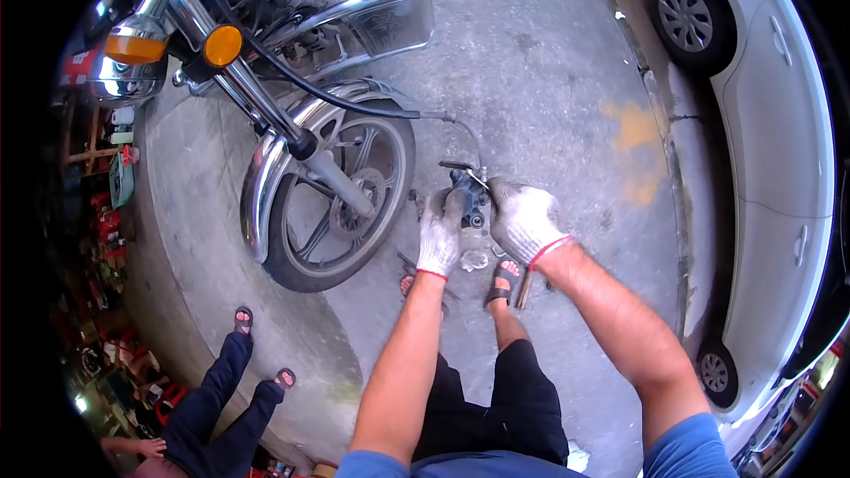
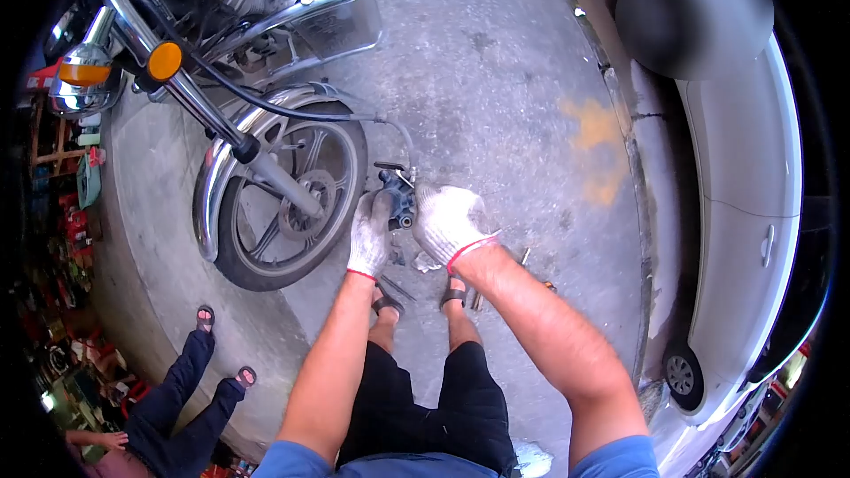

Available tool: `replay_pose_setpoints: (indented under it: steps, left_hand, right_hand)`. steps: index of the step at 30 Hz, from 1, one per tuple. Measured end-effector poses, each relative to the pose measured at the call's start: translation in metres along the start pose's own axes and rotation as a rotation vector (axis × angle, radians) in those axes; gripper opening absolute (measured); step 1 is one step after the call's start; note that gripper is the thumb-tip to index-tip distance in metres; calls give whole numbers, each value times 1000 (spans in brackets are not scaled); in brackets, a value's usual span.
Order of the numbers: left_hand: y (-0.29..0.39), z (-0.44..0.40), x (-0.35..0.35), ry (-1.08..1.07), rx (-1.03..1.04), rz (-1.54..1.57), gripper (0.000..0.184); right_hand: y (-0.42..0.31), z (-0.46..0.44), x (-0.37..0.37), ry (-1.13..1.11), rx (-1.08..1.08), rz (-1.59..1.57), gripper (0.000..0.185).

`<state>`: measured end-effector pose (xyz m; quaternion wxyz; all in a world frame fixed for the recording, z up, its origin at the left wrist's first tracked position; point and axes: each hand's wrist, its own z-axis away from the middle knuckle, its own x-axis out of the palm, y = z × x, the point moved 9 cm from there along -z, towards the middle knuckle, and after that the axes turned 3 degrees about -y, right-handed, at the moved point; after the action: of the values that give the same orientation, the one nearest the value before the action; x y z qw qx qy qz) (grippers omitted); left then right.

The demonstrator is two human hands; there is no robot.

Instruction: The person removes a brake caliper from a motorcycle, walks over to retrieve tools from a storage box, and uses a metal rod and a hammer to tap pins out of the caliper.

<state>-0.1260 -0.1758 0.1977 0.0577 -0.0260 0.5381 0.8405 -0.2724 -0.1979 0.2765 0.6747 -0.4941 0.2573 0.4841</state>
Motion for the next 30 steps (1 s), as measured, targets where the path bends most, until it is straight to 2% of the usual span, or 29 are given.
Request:
replay_pose_setpoints:
  steps: [1, 3, 4, 6, 10, 12, 14, 16, 17, 18, 19, 21, 24, 27, 28, 30]
  left_hand:
    - [-3, 1, 0, -5, 0, -3, 44]
    - [17, 3, 3, -43, 248, -187, 42]
    - [19, 2, 4, -46, 249, -190, 42]
    - [4, -1, 0, 0, 44, -157, 41]
    - [-2, -5, 2, 8, 48, -89, 40]
    - [-4, -6, 3, 21, 38, 74, 42]
    - [-5, -7, 2, 29, 28, 7, 43]
    - [-1, -7, 8, -12, 19, 79, 42]
    - [2, -7, 11, -18, 18, 76, 42]
    - [6, -7, 13, -29, 28, 77, 41]
    - [8, -7, 15, -39, 37, 78, 41]
    - [0, -7, 11, -6, 18, 74, 41]
    - [-9, -7, 3, 24, 4, 62, 42]
    - [-10, -3, 5, -6, -11, 176, 39]
    - [0, -2, 11, -50, -24, 235, 37]
    - [-4, -5, 10, -70, -37, 249, 35]
  right_hand:
    - [2, -2, 1, -20, 14, -29, 22]
    - [4, -5, -4, -37, 32, -60, 23]
    - [7, -6, -7, -91, 83, -95, 24]
    - [11, -7, -12, -147, 139, -135, 25]
    - [13, -8, -21, -70, 104, -300, 29]
    - [16, -8, -18, -84, 127, -423, 31]
    - [20, -8, -21, -49, 147, -371, 34]
    - [22, -3, -14, -46, 180, -853, 37]
    - [30, 11, 10, -225, 458, -1185, 38]
    - [31, 15, 17, -223, 461, -1189, 38]
    - [38, 16, 15, -57, 424, -1134, 37]
    - [36, 31, -26, 493, 166, -552, 36]
    - [87, 30, -20, 572, 154, -699, 35]
    - [173, 45, 32, 408, 517, -940, 30]
    - [206, 55, 63, 385, 625, -967, 30]
    - [283, 82, 158, 200, 770, -879, 31]
